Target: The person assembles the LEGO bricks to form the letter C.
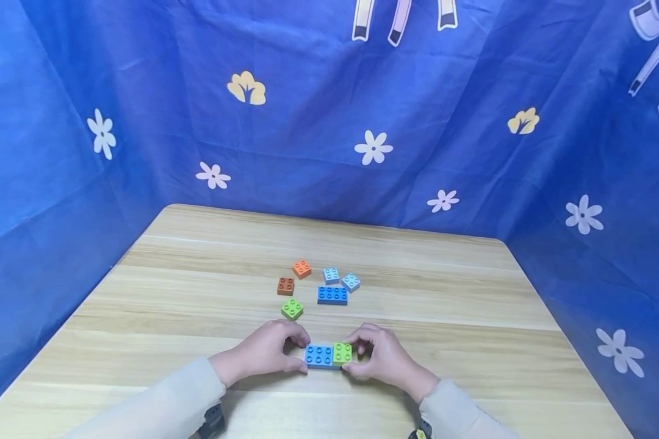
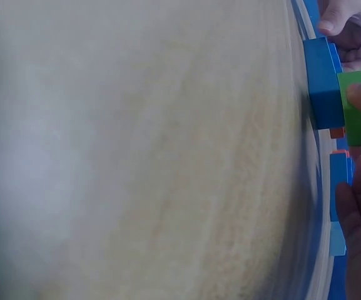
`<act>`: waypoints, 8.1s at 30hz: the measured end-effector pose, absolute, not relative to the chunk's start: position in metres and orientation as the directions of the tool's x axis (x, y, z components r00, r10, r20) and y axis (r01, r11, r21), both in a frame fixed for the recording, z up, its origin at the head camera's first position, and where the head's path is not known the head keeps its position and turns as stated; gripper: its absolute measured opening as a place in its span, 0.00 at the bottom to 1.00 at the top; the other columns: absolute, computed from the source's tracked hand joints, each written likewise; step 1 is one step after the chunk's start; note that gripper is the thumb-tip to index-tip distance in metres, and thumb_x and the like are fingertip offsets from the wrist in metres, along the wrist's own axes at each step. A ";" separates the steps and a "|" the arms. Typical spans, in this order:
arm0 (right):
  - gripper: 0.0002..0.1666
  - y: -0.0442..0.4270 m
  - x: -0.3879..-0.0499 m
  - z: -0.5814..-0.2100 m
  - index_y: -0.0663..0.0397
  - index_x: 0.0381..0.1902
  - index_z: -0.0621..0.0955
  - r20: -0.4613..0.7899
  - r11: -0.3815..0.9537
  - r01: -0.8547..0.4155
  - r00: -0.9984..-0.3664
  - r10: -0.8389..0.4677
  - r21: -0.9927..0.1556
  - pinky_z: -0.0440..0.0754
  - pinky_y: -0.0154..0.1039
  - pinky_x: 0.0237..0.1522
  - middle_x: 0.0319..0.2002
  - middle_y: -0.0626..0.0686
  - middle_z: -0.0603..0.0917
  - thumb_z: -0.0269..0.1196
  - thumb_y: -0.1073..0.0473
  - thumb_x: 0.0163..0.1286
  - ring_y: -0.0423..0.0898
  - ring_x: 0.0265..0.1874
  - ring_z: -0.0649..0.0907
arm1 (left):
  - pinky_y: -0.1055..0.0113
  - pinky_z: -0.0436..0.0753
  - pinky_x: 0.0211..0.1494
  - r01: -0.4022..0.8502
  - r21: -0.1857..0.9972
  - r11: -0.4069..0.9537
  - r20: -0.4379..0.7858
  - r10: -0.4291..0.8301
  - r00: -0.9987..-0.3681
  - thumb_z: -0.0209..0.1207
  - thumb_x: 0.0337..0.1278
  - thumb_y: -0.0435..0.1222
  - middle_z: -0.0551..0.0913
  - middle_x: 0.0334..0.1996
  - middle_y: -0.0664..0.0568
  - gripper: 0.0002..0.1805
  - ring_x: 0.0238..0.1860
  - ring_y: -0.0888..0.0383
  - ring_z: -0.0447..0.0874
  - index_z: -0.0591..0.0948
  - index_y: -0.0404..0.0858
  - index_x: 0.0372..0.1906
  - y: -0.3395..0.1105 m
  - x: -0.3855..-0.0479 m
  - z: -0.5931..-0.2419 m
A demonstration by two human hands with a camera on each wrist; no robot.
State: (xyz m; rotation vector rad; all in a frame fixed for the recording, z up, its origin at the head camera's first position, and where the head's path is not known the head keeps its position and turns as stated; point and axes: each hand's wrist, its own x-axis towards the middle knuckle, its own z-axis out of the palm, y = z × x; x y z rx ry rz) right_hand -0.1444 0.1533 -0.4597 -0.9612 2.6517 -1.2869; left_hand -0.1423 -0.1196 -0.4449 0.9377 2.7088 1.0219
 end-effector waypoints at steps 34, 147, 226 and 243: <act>0.22 0.153 -0.143 -0.458 0.47 0.41 0.83 0.209 0.473 -0.508 -0.808 -0.550 -0.720 0.79 0.31 0.35 0.31 0.39 0.78 0.76 0.57 0.45 0.37 0.30 0.77 | 0.56 0.78 0.45 0.145 0.702 0.697 0.120 0.085 -0.989 0.76 0.34 0.40 0.79 0.37 0.49 0.31 0.39 0.53 0.76 0.79 0.31 0.48 -0.123 -0.174 -0.450; 0.29 0.166 -0.150 -0.466 0.47 0.50 0.80 0.210 0.374 -0.509 -0.765 -0.608 -0.775 0.80 0.35 0.40 0.38 0.41 0.80 0.75 0.52 0.48 0.43 0.34 0.79 | 0.64 0.78 0.47 0.518 0.685 0.512 0.153 0.593 -0.790 0.70 0.38 0.34 0.77 0.36 0.66 0.19 0.38 0.66 0.75 0.82 0.42 0.42 -0.119 -0.137 -0.438; 0.23 0.150 -0.203 -0.464 0.56 0.49 0.80 0.343 0.490 -0.426 -0.904 -0.254 -0.761 0.81 0.37 0.40 0.36 0.48 0.78 0.71 0.63 0.54 0.45 0.36 0.78 | 0.64 0.77 0.49 0.515 0.696 0.500 0.159 0.592 -0.790 0.70 0.40 0.34 0.78 0.38 0.65 0.20 0.39 0.66 0.76 0.82 0.42 0.45 -0.123 -0.138 -0.441; 0.23 0.131 -0.170 -0.459 0.52 0.49 0.80 0.418 0.324 -0.602 -0.768 -0.485 -0.730 0.82 0.38 0.40 0.37 0.43 0.79 0.72 0.63 0.53 0.47 0.35 0.80 | 0.65 0.78 0.48 0.531 0.686 0.497 0.172 0.599 -0.782 0.71 0.40 0.35 0.78 0.39 0.64 0.21 0.39 0.66 0.76 0.82 0.41 0.45 -0.123 -0.138 -0.443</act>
